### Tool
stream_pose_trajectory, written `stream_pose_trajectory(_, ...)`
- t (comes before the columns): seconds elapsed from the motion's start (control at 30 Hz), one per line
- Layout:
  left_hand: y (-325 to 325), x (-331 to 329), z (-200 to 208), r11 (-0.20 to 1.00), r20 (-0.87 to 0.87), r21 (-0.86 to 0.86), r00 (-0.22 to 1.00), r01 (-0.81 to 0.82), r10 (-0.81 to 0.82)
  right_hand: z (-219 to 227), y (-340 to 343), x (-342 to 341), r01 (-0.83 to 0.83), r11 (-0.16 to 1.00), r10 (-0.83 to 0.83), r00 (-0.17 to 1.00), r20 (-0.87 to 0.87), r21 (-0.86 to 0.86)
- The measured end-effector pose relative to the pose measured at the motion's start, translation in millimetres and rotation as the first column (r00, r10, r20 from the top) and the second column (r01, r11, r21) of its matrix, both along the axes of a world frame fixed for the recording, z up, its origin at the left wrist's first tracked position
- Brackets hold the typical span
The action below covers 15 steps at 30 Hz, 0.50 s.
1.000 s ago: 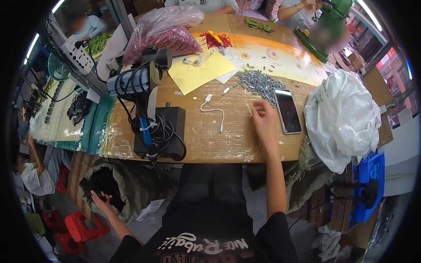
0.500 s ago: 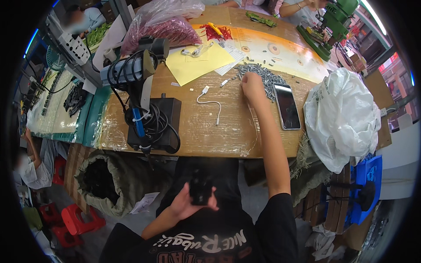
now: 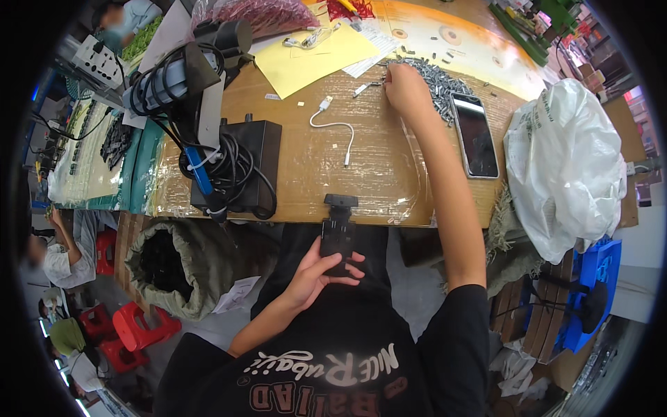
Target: The recorder is assembling small plastic housing components by inserting screws into pre-drilled holes.
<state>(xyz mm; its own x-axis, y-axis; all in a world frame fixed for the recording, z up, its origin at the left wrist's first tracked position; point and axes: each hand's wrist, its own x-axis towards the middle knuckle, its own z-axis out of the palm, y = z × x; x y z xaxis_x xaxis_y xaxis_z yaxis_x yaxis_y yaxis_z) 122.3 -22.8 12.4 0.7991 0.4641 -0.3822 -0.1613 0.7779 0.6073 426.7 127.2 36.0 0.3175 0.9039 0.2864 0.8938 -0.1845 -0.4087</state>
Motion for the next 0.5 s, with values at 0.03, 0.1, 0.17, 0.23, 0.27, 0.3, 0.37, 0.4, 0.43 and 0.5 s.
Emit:
stream_pose_trajectory(0.03,0.2,0.5,-1.1,1.000,-0.011,-0.004,1.000,0.002,-0.002,-0.2,1.5,-1.4,0.008,1.000,-0.008,0.995,0.101,-0.002)
stream_pose_trajectory(0.1,0.7,2.2,-3.8,0.999,-0.050,0.021,0.998,0.049,-0.048,0.6,-0.8,-2.0,0.023,1.000,-0.022,0.980,0.196,-0.007)
stream_pose_trajectory(0.17,0.2,4.6,-1.3,1.000,-0.058,-0.003,0.998,0.024,-0.024,5.2,-10.3,-12.3,0.008,0.999,-0.003,0.986,0.169,-0.031)
stream_pose_trajectory(0.23,-3.9,6.5,-3.3,1.000,-0.062,-0.028,0.998,0.002,-0.004,9.0,-28.6,-17.8,-0.005,0.999,0.000,0.985,0.170,0.032)
stream_pose_trajectory(0.27,-7.3,6.5,-7.3,0.997,-0.094,0.067,0.995,-0.029,0.036,14.1,-39.9,-25.0,-0.011,0.997,0.005,0.996,0.084,0.072)
stream_pose_trajectory(0.3,-9.5,6.4,-10.1,0.985,-0.123,0.162,0.990,-0.056,0.076,19.3,-52.9,-32.6,-0.011,0.994,0.012,1.000,-0.003,0.112)
stream_pose_trajectory(0.37,-11.1,7.8,-7.4,0.992,-0.118,0.108,0.990,-0.068,0.081,30.6,-86.2,-57.2,0.053,0.984,-0.002,0.958,-0.287,0.169)
stream_pose_trajectory(0.4,-11.6,8.5,-4.1,0.994,-0.111,0.063,0.990,-0.084,0.091,29.9,-103.2,-66.2,0.082,0.978,0.023,0.870,-0.492,0.191)
stream_pose_trajectory(0.43,-10.8,10.0,1.5,0.995,-0.113,0.056,0.990,-0.081,0.087,29.1,-119.1,-73.8,0.121,0.971,0.050,0.740,-0.670,0.206)
stream_pose_trajectory(0.5,-11.0,10.4,12.5,0.996,-0.115,0.043,0.990,-0.074,0.079,27.3,-148.9,-91.7,0.158,0.951,0.135,0.560,-0.817,0.265)
